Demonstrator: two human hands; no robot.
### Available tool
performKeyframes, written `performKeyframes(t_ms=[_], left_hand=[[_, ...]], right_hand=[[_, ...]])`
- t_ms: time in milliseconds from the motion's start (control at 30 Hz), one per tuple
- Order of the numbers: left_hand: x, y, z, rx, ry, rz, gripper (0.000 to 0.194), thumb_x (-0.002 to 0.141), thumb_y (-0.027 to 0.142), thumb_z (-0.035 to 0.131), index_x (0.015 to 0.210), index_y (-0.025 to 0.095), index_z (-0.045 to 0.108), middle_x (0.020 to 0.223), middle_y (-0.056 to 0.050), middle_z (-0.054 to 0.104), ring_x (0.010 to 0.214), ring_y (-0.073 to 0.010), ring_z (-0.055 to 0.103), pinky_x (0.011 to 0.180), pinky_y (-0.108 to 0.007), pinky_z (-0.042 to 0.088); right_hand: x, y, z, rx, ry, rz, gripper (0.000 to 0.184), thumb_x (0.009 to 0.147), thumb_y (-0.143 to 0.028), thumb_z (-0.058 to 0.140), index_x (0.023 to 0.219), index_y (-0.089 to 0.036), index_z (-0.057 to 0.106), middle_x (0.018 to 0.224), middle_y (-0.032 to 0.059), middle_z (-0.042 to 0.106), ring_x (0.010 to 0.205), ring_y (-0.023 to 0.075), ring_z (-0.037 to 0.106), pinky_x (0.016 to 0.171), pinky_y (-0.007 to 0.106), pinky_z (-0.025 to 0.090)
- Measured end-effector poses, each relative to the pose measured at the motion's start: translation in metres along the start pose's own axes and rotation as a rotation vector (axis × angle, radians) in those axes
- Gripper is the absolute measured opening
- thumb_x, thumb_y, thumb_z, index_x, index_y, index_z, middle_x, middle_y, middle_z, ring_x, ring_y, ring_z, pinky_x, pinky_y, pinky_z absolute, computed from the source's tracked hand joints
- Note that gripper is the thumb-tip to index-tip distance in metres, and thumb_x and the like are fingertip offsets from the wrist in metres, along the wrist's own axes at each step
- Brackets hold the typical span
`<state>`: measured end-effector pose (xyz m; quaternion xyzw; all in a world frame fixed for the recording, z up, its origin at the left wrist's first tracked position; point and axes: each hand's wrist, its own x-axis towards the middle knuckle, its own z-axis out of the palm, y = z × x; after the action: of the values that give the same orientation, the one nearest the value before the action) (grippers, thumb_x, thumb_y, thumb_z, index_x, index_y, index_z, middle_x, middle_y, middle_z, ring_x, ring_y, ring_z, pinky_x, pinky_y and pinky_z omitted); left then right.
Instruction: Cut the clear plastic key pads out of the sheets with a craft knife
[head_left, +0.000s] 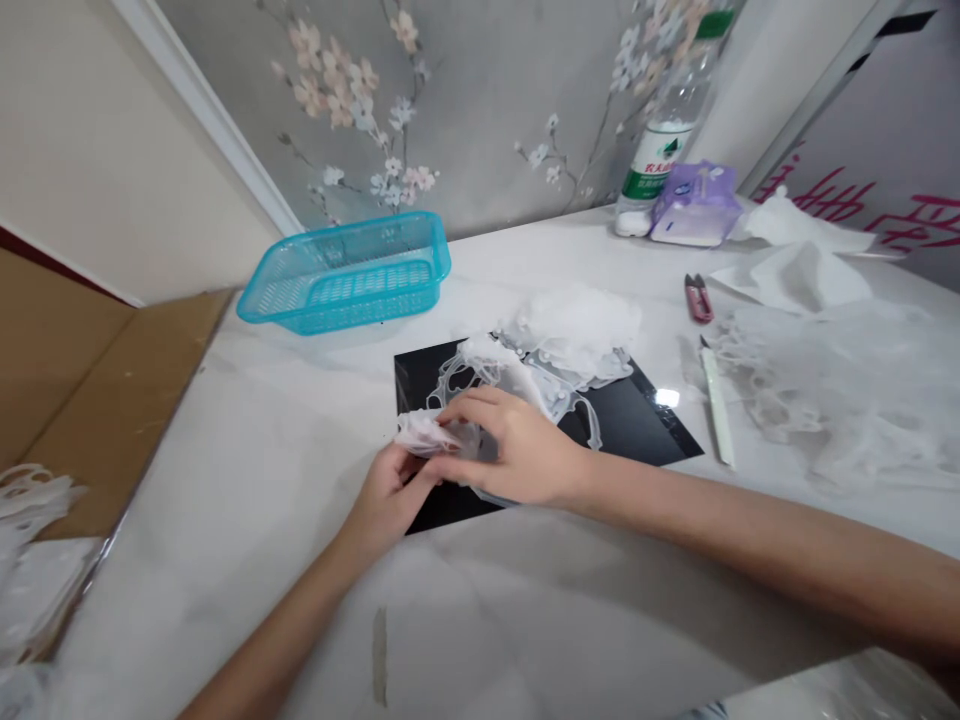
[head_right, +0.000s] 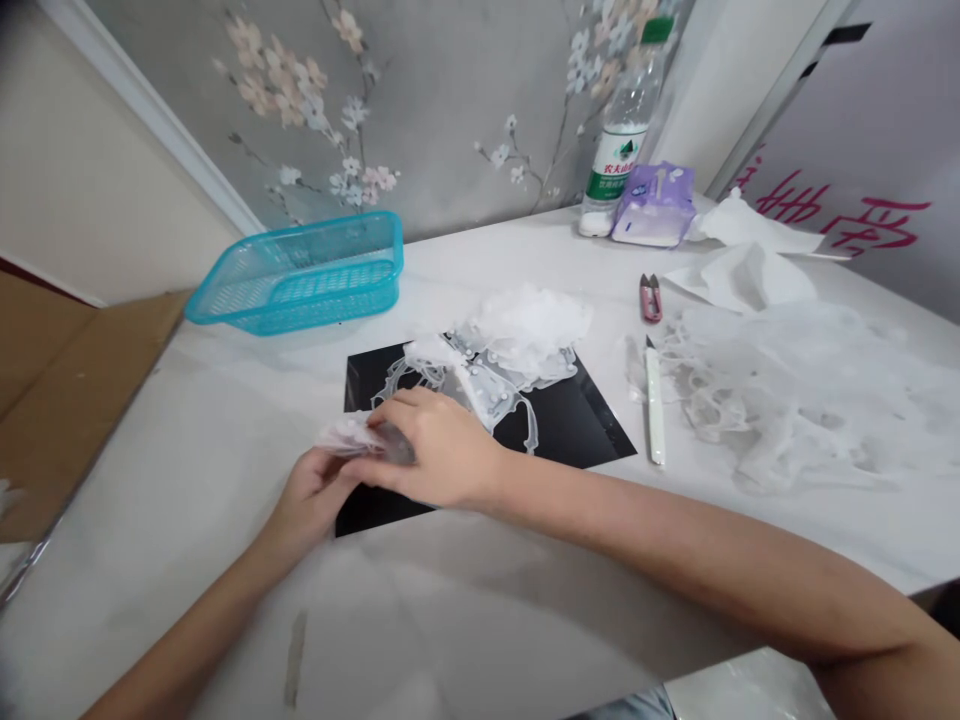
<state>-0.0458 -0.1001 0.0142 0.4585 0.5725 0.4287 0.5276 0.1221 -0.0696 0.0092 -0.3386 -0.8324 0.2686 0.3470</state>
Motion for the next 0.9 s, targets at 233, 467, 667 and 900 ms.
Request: performKeyframes(t_ms=[233, 467, 667, 900], left_hand=[[-0.001, 0.0, -0.001, 0.02, -0.011, 0.09, 0.004, 0.056, 0.017, 0.063, 0.057, 0.02, 0.062, 0.055, 0.002, 0.056, 0.054, -0.0123, 0.049, 0.054, -0.022, 0.042], [0.007, -0.014, -0.018, -0.053, 0.074, 0.105, 0.009, 0.058, 0.014, 0.056, 0.05, 0.018, 0.052, 0.049, 0.004, 0.041, 0.047, -0.0086, 0.035, 0.043, -0.02, 0.026], [0.013, -0.013, -0.02, -0.226, 0.165, 0.068, 0.013, 0.05, 0.017, 0.051, 0.043, 0.018, 0.039, 0.049, 0.003, 0.037, 0.047, -0.0088, 0.033, 0.042, -0.02, 0.026], [0.013, -0.003, -0.014, -0.331, 0.173, 0.026, 0.015, 0.057, 0.031, 0.053, 0.058, 0.02, 0.043, 0.054, 0.004, 0.04, 0.049, -0.0105, 0.043, 0.052, -0.025, 0.044]], right_hand=[[0.005, -0.005, -0.006, -0.261, -0.096, -0.112, 0.029, 0.097, -0.025, 0.039, 0.086, -0.013, 0.063, 0.083, 0.0087, 0.067, 0.082, 0.0202, 0.061, 0.087, 0.039, 0.042], [0.03, 0.026, -0.075, -0.178, 0.513, 0.33, 0.027, 0.094, -0.026, 0.043, 0.074, -0.013, 0.056, 0.067, 0.0033, 0.058, 0.065, 0.0142, 0.056, 0.061, 0.027, 0.04], [0.022, 0.071, -0.159, -0.327, 1.031, 0.348, 0.025, 0.092, -0.033, 0.041, 0.077, -0.02, 0.056, 0.086, 0.011, 0.062, 0.078, 0.0213, 0.058, 0.063, 0.034, 0.043], [0.018, 0.075, -0.122, -0.74, 0.054, 0.151, 0.035, 0.092, -0.037, 0.042, 0.072, -0.017, 0.062, 0.078, 0.0121, 0.065, 0.082, 0.0252, 0.057, 0.062, 0.034, 0.038]])
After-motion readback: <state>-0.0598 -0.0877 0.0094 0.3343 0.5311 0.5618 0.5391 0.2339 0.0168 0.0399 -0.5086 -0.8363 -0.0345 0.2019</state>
